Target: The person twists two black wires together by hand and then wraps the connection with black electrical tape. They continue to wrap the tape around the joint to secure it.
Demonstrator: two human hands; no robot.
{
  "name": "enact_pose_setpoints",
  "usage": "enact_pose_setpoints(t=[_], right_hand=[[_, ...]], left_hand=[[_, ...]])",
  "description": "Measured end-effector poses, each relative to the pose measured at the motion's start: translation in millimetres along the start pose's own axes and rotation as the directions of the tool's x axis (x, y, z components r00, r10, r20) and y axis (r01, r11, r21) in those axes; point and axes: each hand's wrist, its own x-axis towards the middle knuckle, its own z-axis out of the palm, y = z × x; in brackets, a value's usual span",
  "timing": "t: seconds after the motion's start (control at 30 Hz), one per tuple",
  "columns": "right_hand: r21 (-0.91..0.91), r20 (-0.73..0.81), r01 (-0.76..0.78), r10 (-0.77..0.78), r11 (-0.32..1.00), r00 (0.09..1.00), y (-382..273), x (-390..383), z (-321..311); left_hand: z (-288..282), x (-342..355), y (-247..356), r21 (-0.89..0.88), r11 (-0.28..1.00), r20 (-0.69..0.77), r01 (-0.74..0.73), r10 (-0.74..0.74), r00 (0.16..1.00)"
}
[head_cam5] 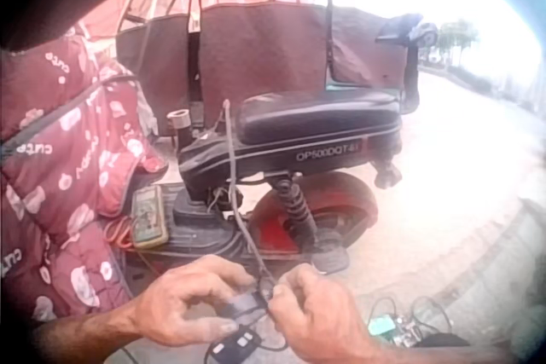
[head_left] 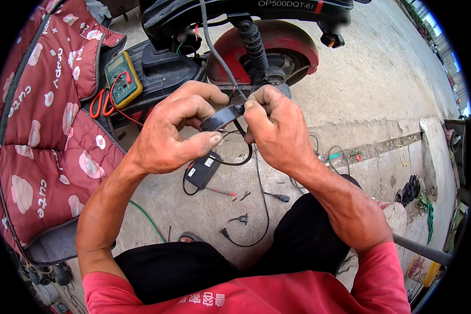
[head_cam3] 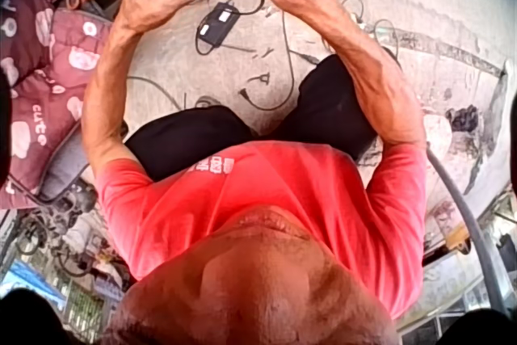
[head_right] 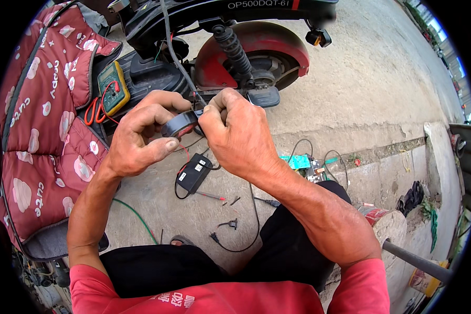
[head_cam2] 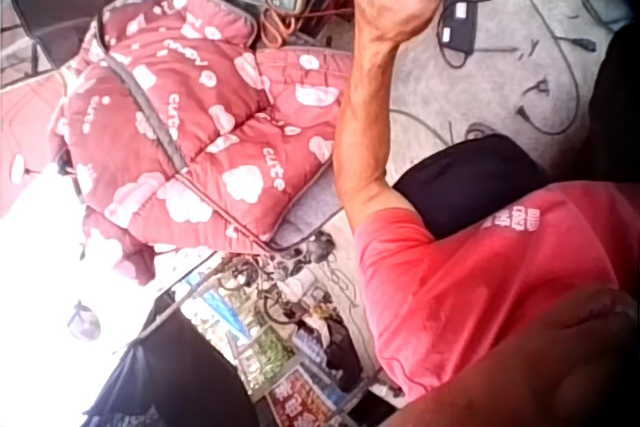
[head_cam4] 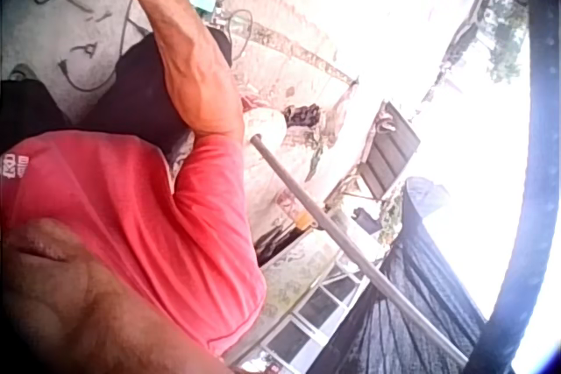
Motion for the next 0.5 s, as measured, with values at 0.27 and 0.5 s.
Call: enact_pose_setpoints(t=[0.27,0.5], right_hand=[[0.230,0.024,-0.149,0.147,0.962,0.989,-1.1,0.9,-1.0],[-0.046,-0.084,0.160,-0.163,0.986,0.983,2.1,-3.1,-2.1]], left_hand=[[6.2,4.0,15.4,0.032,0.999,-0.067,0.025,-0.023,0.997],[6.2,13.5,24.6,0.028,0.997,-0.068,0.067,-0.065,0.996]])
